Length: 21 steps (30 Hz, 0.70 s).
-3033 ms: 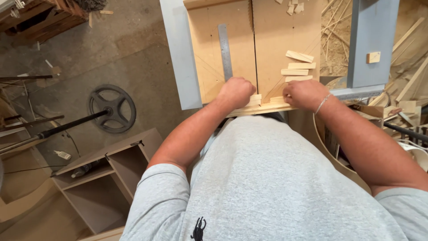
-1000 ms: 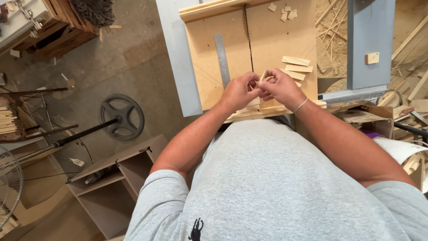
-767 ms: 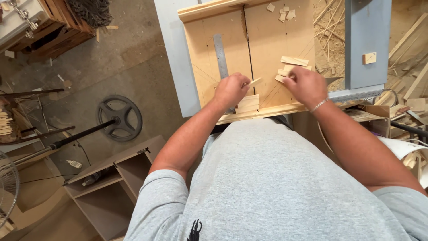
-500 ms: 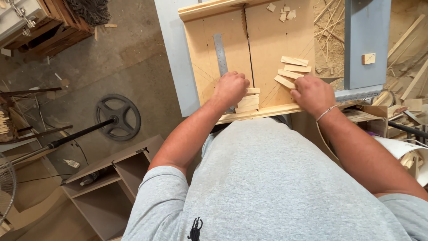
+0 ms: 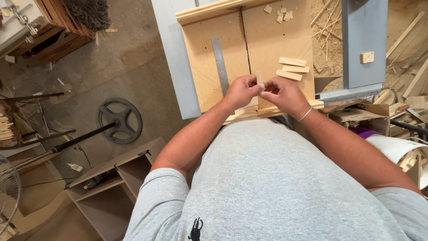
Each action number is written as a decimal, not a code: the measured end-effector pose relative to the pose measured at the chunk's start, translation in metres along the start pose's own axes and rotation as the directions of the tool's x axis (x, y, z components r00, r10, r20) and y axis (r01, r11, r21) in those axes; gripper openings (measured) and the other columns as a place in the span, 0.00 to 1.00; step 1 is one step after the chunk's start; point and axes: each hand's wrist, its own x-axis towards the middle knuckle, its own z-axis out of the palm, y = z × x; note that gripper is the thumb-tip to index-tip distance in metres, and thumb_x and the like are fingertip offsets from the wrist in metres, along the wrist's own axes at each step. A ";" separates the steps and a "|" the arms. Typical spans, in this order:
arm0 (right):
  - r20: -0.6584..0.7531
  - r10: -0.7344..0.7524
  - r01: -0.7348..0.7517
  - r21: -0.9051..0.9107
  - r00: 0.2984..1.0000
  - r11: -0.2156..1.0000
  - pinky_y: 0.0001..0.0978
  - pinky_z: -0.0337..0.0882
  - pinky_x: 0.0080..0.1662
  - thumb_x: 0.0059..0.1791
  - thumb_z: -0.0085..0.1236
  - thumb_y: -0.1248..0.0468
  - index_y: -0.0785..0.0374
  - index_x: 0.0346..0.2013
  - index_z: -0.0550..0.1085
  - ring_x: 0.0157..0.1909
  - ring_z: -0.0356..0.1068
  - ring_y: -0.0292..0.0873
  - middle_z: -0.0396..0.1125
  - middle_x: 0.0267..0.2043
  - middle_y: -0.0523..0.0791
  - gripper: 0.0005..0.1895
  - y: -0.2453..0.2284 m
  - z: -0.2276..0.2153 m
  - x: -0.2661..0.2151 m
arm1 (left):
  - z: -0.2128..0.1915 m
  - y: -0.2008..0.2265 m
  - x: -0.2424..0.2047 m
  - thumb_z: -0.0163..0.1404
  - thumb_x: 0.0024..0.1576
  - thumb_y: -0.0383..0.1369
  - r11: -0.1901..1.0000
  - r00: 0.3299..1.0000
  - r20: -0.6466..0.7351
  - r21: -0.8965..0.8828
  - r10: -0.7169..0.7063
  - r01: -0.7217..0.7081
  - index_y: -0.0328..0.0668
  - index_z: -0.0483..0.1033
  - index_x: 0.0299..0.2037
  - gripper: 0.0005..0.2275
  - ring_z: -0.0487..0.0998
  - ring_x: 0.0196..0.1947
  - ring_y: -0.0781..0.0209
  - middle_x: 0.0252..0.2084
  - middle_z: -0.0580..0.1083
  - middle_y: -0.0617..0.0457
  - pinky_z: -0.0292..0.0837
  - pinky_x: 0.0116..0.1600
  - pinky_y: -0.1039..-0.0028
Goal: Cutting small wooden slats on a table saw and arranging them on a circular board
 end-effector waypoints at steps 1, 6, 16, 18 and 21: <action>-0.003 -0.002 0.002 -0.001 1.000 1.000 0.37 0.75 0.46 0.44 0.70 0.63 0.61 0.45 0.78 0.43 0.76 0.46 0.77 0.38 0.49 0.16 0.002 -0.003 0.003 | -0.005 0.008 -0.002 0.53 0.56 0.42 1.000 1.000 0.000 0.001 0.003 -0.003 0.55 0.80 0.38 0.07 0.81 0.35 0.72 0.29 0.82 0.63 0.71 0.44 0.78; -0.175 -0.373 0.079 -0.815 0.911 0.574 0.38 0.76 0.41 0.48 0.67 0.47 0.48 0.42 0.79 0.40 0.75 0.46 0.70 0.35 0.40 0.14 0.062 -0.031 0.017 | -0.024 -0.003 0.020 0.57 0.56 0.41 0.814 0.991 -0.032 0.574 0.133 -0.091 0.54 0.67 0.53 0.17 0.83 0.45 0.45 0.37 0.81 0.54 0.78 0.51 0.55; -0.121 -0.358 0.079 -0.864 0.926 0.497 0.38 0.76 0.43 0.52 0.56 0.47 0.52 0.40 0.75 0.40 0.73 0.47 0.63 0.35 0.42 0.13 0.119 -0.034 0.021 | -0.029 -0.044 0.038 0.59 0.52 0.42 0.465 0.954 0.146 0.847 0.261 -0.257 0.57 0.78 0.31 0.06 0.81 0.43 0.52 0.33 0.74 0.60 0.78 0.48 0.63; -0.174 0.021 -0.139 -0.705 0.985 0.696 0.47 0.76 0.46 0.48 0.60 0.47 0.50 0.40 0.76 0.44 0.75 0.52 0.69 0.38 0.43 0.13 0.097 -0.031 0.024 | -0.034 -0.033 0.029 0.54 0.56 0.42 0.546 0.971 0.101 0.812 0.217 -0.207 0.55 0.81 0.32 0.06 0.80 0.43 0.48 0.33 0.77 0.56 0.77 0.49 0.61; -0.140 0.221 -0.258 -0.373 0.965 0.891 0.46 0.75 0.48 0.44 0.63 0.50 0.50 0.40 0.78 0.48 0.75 0.49 0.75 0.40 0.42 0.13 0.084 -0.018 0.034 | -0.038 -0.013 0.019 0.53 0.56 0.45 0.717 0.982 -0.001 0.684 0.188 -0.137 0.55 0.81 0.35 0.09 0.79 0.45 0.47 0.35 0.77 0.54 0.77 0.51 0.59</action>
